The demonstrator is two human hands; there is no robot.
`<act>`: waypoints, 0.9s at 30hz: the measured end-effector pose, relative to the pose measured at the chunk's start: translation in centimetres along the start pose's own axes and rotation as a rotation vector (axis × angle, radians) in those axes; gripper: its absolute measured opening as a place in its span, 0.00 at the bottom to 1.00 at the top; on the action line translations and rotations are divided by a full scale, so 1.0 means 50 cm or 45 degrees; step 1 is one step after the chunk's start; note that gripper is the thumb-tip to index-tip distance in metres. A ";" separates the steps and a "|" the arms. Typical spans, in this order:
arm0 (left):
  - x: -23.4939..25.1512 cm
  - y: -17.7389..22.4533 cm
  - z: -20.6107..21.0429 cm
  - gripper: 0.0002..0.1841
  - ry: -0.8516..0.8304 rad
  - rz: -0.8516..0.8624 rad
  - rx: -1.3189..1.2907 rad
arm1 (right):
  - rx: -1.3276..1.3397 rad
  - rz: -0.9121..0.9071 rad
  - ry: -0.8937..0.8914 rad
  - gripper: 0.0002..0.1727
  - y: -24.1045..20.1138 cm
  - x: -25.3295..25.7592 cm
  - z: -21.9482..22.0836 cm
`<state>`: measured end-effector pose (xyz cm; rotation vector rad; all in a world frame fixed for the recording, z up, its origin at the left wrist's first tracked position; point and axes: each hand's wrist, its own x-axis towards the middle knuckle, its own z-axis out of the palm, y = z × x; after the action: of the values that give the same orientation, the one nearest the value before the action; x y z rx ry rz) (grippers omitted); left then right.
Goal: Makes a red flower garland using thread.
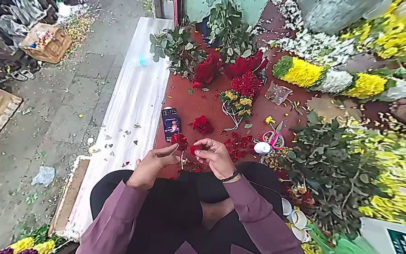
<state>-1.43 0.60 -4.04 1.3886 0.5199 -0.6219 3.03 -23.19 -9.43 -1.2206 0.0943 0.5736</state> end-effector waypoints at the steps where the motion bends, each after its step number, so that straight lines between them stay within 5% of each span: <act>1: 0.000 -0.002 0.004 0.31 -0.009 0.011 -0.063 | 0.015 -0.001 -0.006 0.10 -0.006 -0.005 0.005; 7: -0.007 -0.005 0.023 0.32 -0.070 0.064 -0.310 | -0.261 -0.268 -0.165 0.08 -0.034 -0.038 0.026; 19: -0.013 -0.028 0.053 0.37 -0.025 0.088 -0.168 | -0.528 -0.201 -0.163 0.05 -0.032 -0.045 0.029; 22: -0.013 -0.028 0.051 0.39 -0.005 0.087 -0.152 | -0.424 -0.144 -0.276 0.11 -0.032 -0.041 0.026; 25: -0.013 -0.027 0.045 0.39 0.035 0.072 -0.182 | -0.369 -0.189 -0.581 0.28 -0.026 -0.029 0.012; 27: -0.011 -0.029 0.042 0.40 0.037 0.064 -0.215 | -0.430 -0.261 -0.642 0.28 -0.016 -0.026 0.012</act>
<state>-2.86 -1.53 -4.48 1.2491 0.5469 -0.5061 2.15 -23.28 -8.07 -1.3544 -0.5664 0.7184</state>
